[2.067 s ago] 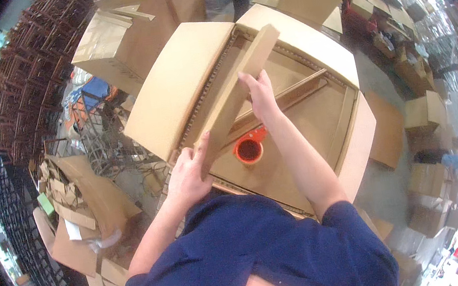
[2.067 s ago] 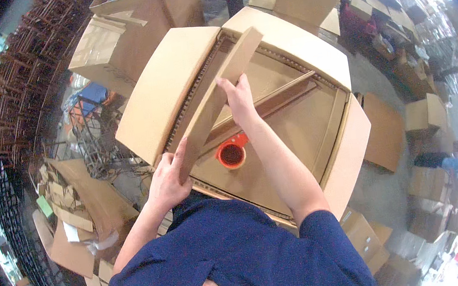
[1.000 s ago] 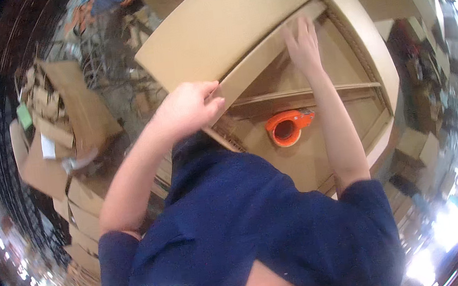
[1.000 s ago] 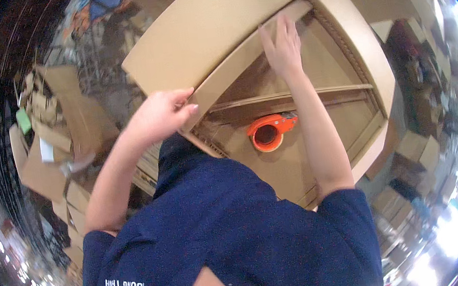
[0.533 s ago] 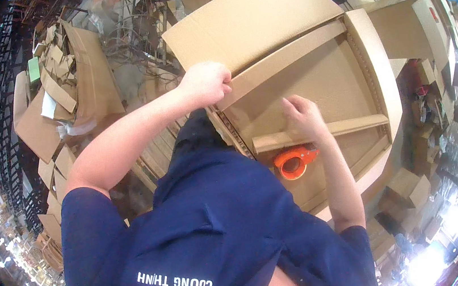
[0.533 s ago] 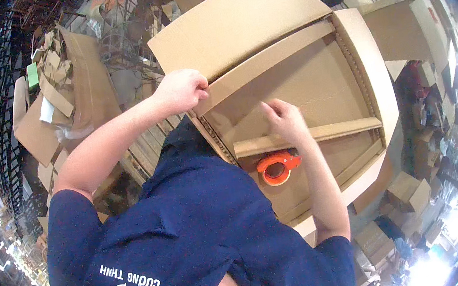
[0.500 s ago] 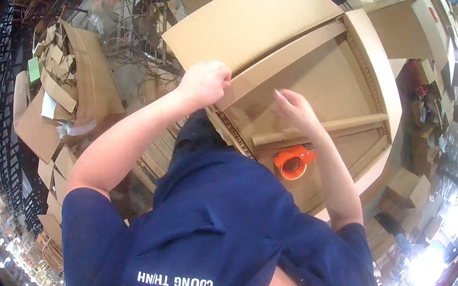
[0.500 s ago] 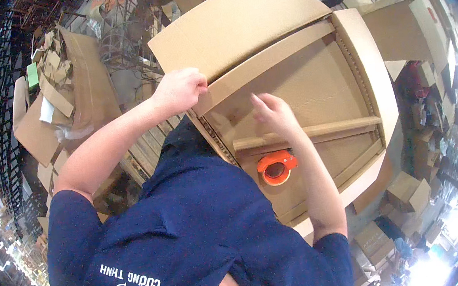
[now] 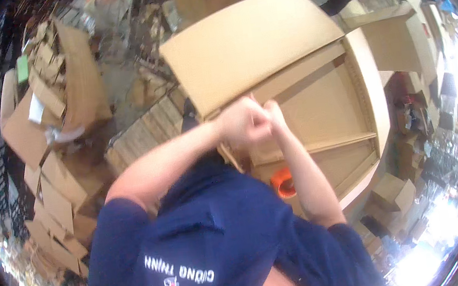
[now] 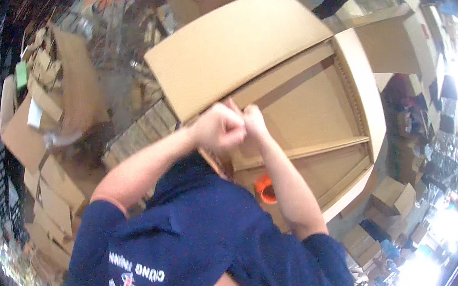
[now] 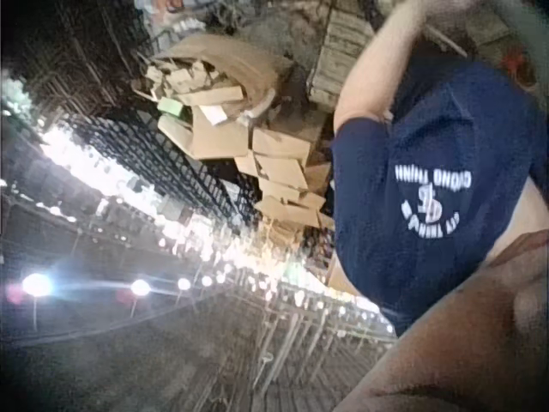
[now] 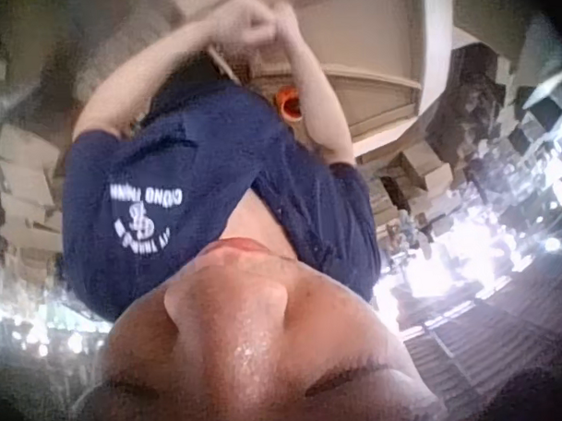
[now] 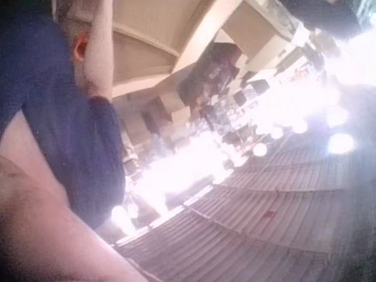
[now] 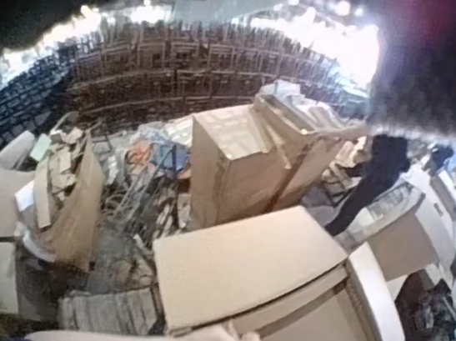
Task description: The person assembles flat cardboard pieces into boxes by folding flaps and securing them with a handheld tape dispenser. They repeatedly open and close flaps, apply tape to seams, and handle multiple cardboard pieces in a warehouse setting.
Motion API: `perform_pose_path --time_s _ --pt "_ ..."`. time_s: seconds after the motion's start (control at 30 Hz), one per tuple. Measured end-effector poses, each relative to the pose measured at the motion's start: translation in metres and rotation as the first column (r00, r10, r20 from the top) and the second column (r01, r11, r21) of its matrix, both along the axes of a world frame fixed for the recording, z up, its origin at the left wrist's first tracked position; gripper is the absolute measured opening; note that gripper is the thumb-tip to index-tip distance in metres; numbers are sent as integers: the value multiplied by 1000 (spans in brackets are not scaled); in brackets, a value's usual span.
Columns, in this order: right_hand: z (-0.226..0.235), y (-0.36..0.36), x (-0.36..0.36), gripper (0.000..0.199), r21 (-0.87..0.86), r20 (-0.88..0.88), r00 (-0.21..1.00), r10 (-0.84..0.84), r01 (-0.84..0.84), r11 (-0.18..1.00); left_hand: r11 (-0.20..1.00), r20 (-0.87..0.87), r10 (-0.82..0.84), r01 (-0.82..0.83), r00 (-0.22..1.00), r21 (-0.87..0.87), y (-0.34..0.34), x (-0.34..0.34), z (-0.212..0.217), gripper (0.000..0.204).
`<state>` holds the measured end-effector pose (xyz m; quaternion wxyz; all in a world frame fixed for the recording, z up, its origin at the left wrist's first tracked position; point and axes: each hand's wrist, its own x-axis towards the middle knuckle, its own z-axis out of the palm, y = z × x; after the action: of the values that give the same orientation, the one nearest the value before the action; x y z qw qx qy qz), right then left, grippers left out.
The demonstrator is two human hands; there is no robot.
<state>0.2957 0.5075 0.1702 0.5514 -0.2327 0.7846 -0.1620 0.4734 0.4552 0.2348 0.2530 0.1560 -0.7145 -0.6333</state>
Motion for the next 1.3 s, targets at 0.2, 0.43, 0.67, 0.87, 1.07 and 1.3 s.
perform_pose_path --time_s 0.2,0.43,0.67,0.87,1.07,1.3 --pt "113 54 -107 60 -46 -394 538 745 -821 568 996 104 -86 86 991 -1 -43 -46 15 30" --pt "107 174 -208 47 369 -560 210 802 -803 468 833 263 -227 327 938 -446 15 -100 51 33" --pt "138 220 -129 51 -269 -963 197 -184 -667 694 674 609 -590 739 531 8 23 -191 82 96" --pt "117 349 -96 33 -641 -760 253 -598 -142 754 -19 340 -203 344 918 -939 8 -245 18 102" --pt "122 530 -53 24 -807 -492 17 -871 368 463 307 547 -383 661 744 -685 79 -129 78 96" --pt "87 546 -61 24 -818 -276 341 -899 407 406 27 866 -374 937 332 -348 149 4 75 76"
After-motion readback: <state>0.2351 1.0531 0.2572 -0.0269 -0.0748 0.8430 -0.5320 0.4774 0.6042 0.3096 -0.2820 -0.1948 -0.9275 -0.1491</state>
